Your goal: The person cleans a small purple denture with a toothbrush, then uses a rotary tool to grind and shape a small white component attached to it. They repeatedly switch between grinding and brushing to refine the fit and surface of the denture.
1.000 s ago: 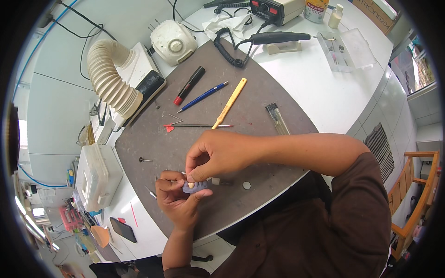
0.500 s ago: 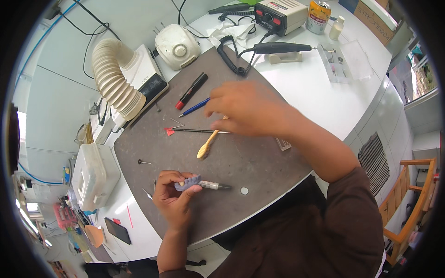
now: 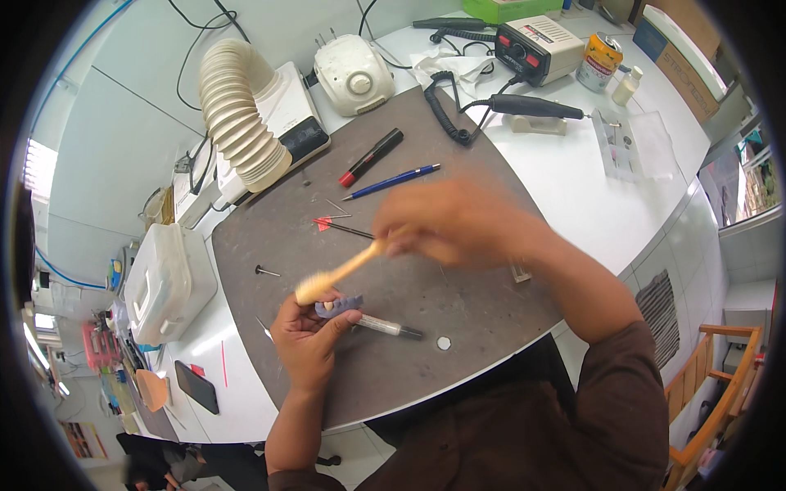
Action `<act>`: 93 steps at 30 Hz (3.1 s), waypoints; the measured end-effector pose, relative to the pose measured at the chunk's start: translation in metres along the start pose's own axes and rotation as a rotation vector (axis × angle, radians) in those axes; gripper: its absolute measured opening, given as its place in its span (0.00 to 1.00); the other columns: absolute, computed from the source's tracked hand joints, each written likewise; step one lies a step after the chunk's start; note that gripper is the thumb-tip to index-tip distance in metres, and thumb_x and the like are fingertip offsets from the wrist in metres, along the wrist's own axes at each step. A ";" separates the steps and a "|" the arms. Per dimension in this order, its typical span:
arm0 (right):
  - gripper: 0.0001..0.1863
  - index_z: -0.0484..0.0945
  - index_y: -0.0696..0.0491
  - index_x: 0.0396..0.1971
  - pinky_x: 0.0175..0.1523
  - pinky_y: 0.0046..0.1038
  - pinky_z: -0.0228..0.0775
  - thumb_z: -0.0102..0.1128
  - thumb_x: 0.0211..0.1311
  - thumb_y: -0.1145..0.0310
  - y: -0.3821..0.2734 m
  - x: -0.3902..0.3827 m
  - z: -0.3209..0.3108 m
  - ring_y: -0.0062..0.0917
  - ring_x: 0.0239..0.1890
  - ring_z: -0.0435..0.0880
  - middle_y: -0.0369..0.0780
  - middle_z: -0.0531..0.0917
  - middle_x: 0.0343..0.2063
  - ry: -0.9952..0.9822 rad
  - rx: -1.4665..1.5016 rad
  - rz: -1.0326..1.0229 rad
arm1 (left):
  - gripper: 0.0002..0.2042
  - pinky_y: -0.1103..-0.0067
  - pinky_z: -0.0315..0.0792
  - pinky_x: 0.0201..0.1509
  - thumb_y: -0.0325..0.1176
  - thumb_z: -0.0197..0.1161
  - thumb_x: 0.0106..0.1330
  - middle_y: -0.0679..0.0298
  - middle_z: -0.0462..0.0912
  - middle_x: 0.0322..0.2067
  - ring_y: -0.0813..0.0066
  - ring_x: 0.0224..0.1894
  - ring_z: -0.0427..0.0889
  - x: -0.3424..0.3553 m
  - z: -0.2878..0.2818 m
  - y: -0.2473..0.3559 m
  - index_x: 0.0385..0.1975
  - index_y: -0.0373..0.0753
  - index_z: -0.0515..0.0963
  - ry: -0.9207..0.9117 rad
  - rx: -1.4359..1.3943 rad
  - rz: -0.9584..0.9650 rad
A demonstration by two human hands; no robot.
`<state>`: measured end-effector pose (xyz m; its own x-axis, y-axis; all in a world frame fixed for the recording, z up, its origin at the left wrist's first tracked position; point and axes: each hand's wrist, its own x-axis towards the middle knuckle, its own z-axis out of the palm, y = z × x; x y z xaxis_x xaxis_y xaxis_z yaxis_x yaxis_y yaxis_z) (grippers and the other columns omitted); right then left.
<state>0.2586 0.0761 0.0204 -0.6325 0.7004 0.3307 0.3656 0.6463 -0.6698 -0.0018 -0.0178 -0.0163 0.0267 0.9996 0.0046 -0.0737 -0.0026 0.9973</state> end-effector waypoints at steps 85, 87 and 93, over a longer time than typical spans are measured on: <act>0.18 0.84 0.57 0.25 0.25 0.26 0.62 0.71 0.60 0.55 -0.032 -0.004 0.016 0.23 0.19 0.74 0.37 0.78 0.18 0.041 0.298 0.209 | 0.22 0.73 0.69 0.28 0.36 0.56 0.71 0.50 0.80 0.26 0.68 0.23 0.75 -0.003 -0.015 0.011 0.59 0.27 0.73 -0.460 -0.674 -0.186; 0.18 0.84 0.57 0.25 0.25 0.26 0.62 0.72 0.60 0.55 -0.031 -0.004 0.016 0.23 0.19 0.74 0.37 0.78 0.18 0.055 0.289 0.203 | 0.22 0.72 0.71 0.36 0.35 0.56 0.72 0.48 0.81 0.34 0.65 0.32 0.78 -0.004 -0.018 0.010 0.58 0.24 0.74 -0.490 -0.768 -0.218; 0.18 0.84 0.57 0.25 0.24 0.26 0.62 0.72 0.60 0.55 -0.029 -0.003 0.015 0.23 0.18 0.74 0.37 0.79 0.18 0.070 0.218 0.184 | 0.21 0.72 0.72 0.38 0.33 0.60 0.71 0.50 0.82 0.42 0.65 0.35 0.79 -0.004 -0.019 0.008 0.58 0.23 0.75 -0.506 -0.794 -0.227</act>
<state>0.2392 0.0504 0.0290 -0.5177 0.8241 0.2300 0.3097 0.4311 -0.8475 -0.0215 -0.0218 -0.0095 0.5357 0.8437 0.0347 -0.6611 0.3935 0.6388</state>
